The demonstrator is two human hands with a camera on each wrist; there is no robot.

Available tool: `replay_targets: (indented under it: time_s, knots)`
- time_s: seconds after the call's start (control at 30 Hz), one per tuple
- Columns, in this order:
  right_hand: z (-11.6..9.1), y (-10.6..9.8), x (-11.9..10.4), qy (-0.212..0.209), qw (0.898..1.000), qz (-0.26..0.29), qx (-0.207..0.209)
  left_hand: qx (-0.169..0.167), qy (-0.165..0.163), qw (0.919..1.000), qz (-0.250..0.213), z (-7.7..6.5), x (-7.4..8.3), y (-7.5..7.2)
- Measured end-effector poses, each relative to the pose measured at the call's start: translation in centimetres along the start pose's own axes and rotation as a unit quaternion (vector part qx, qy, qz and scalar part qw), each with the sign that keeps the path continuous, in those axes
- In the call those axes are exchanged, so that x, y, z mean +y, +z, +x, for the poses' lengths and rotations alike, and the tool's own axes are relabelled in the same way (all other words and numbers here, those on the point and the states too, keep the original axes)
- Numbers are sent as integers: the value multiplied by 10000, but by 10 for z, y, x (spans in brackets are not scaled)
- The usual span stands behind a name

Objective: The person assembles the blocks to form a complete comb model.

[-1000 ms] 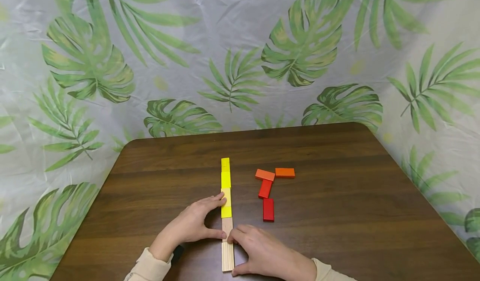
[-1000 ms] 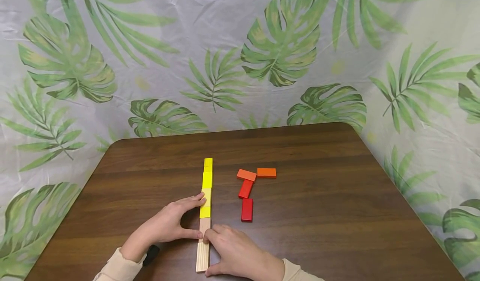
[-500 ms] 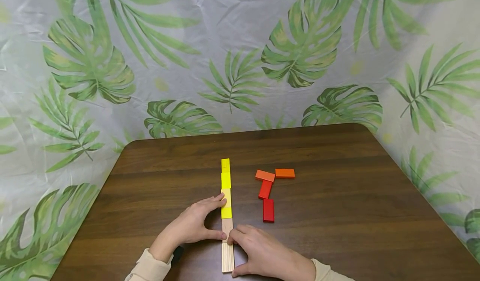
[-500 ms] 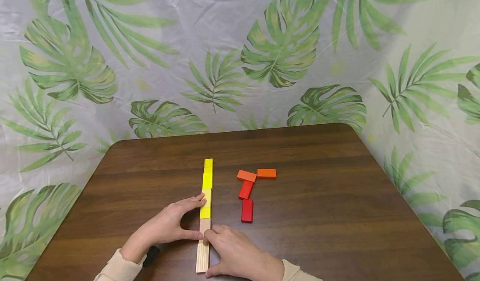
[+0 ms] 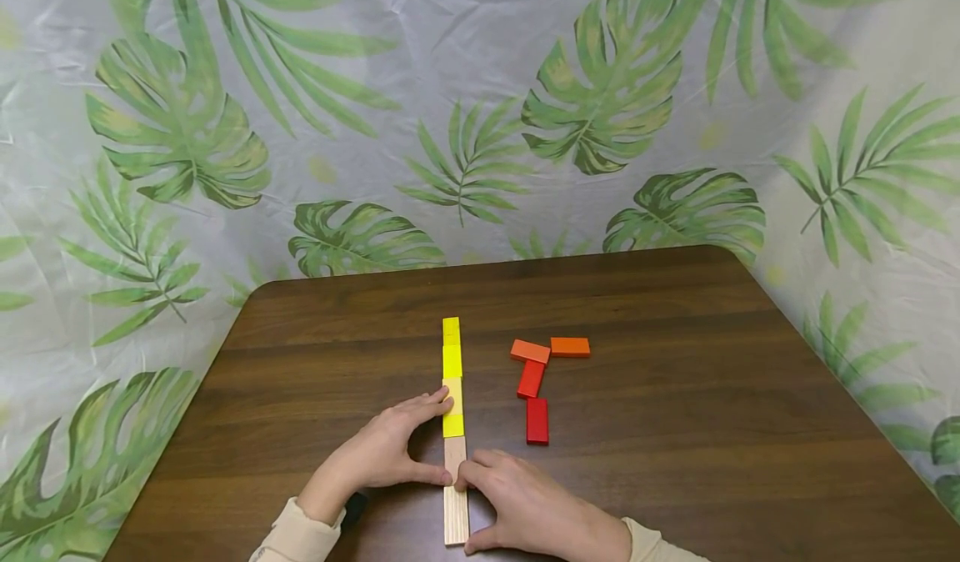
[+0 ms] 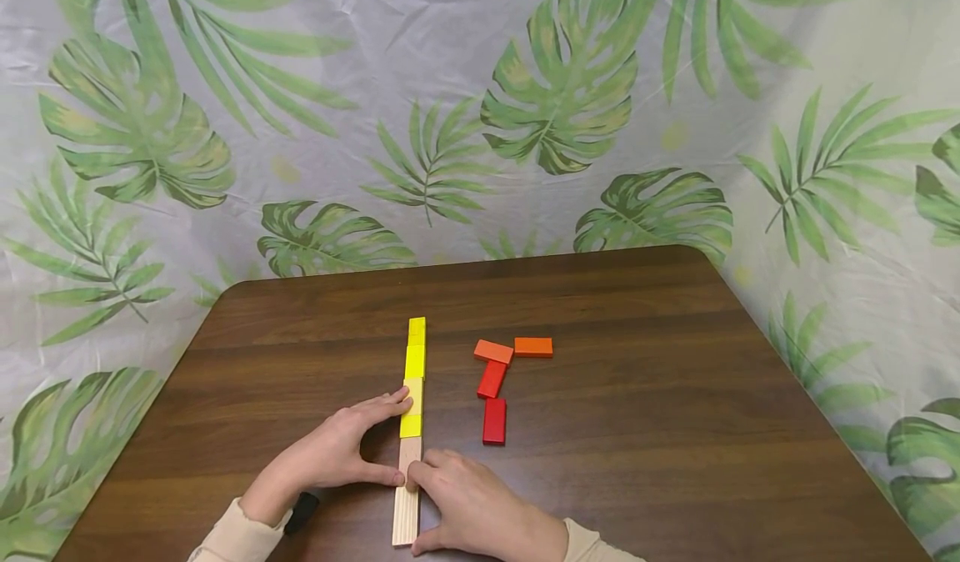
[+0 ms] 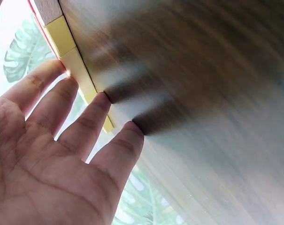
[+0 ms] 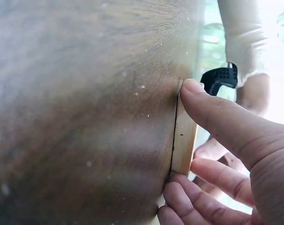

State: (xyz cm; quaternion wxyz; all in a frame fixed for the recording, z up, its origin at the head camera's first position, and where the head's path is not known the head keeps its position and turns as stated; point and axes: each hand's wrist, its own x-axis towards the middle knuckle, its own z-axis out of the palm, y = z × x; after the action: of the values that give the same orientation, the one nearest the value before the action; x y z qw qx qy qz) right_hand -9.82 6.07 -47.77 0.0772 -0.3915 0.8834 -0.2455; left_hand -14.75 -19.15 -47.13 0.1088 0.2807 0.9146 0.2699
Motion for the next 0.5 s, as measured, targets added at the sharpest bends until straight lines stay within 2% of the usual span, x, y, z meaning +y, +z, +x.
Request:
replay_targets:
  time_s: [0.5]
  knots:
    - [0, 0, -1, 8, 10000, 19, -1, -135, -102, 9998, -134, -4, 0, 4]
